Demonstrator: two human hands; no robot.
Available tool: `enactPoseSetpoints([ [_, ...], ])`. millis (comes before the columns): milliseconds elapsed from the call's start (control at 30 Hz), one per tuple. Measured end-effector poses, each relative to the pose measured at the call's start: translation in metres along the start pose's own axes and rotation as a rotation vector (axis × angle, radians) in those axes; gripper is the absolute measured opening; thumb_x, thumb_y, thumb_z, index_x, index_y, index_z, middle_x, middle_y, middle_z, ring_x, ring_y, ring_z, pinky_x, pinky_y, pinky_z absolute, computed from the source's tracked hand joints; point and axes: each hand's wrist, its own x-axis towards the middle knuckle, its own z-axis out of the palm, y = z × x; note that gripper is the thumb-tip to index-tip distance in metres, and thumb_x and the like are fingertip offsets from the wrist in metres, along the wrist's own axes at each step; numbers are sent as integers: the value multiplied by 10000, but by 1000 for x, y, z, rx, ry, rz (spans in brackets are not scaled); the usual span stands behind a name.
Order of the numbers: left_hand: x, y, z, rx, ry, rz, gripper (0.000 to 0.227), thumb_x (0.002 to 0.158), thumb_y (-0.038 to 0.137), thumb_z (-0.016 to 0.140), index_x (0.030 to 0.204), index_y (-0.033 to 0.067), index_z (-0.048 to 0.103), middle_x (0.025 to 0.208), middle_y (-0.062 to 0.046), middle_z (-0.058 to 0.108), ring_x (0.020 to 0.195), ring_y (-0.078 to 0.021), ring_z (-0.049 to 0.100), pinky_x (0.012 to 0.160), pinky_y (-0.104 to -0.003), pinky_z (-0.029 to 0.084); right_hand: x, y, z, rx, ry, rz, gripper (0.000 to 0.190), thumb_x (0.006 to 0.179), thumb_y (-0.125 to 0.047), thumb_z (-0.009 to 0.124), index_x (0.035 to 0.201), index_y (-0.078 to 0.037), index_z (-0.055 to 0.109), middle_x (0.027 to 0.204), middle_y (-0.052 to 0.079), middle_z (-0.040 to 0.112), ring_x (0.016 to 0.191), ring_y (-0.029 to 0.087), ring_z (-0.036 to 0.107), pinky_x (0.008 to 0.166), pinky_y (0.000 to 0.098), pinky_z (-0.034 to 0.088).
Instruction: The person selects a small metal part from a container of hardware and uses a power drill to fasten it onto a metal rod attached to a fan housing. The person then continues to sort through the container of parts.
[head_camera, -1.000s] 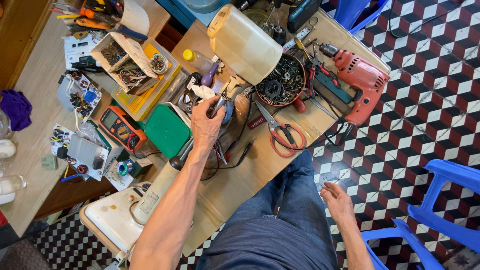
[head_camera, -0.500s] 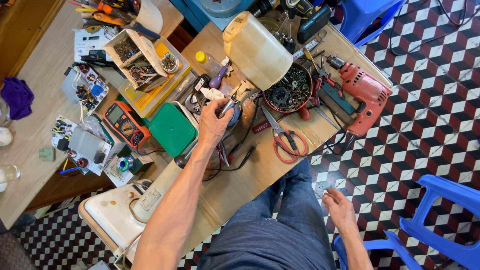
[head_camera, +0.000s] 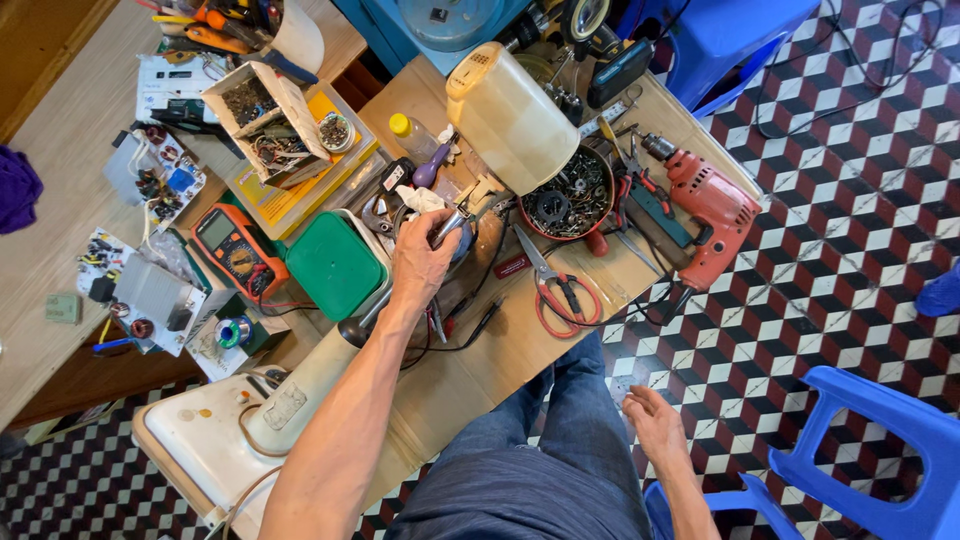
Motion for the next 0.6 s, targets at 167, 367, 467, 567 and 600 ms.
enactPoseSetpoints([
  [167, 0, 5, -1, -9, 5, -18, 352, 891, 316, 741, 1184, 122, 723, 994, -121, 671, 917, -255, 637, 826, -373, 523, 0, -15, 1, -58, 12, 33, 517, 896, -175, 648, 1372, 24, 612, 1267, 175, 743, 1121, 267, 705, 972, 361, 533],
  [367, -1, 10, -3, -16, 14, -8, 339, 891, 303, 734, 1171, 114, 728, 970, -128, 673, 922, -267, 633, 836, -381, 521, -4, -35, 4, -105, -5, 21, 520, 902, -177, 640, 1385, 13, 601, 1279, 164, 740, 1140, 249, 705, 989, 335, 523],
  [467, 0, 9, -2, -18, 28, 15, 321, 893, 294, 734, 1155, 108, 737, 985, -129, 698, 945, -277, 633, 855, -391, 519, 1, -35, 6, -60, -33, -6, 534, 900, -175, 646, 1389, 31, 589, 1278, 182, 734, 1140, 244, 707, 982, 331, 533],
  [567, 0, 5, -1, -39, 50, 50, 313, 877, 274, 739, 1137, 99, 738, 1019, -121, 726, 969, -289, 631, 864, -403, 520, 9, -30, 8, -57, -52, -33, 541, 901, -177, 653, 1388, 44, 575, 1280, 189, 722, 1136, 241, 706, 967, 330, 541],
  [600, 0, 4, 0, -50, 58, 65, 311, 870, 266, 740, 1131, 95, 736, 1032, -117, 734, 978, -293, 630, 867, -406, 521, 12, -29, 8, -57, -61, -42, 539, 897, -172, 656, 1382, 50, 578, 1274, 195, 728, 1125, 250, 707, 957, 335, 543],
])
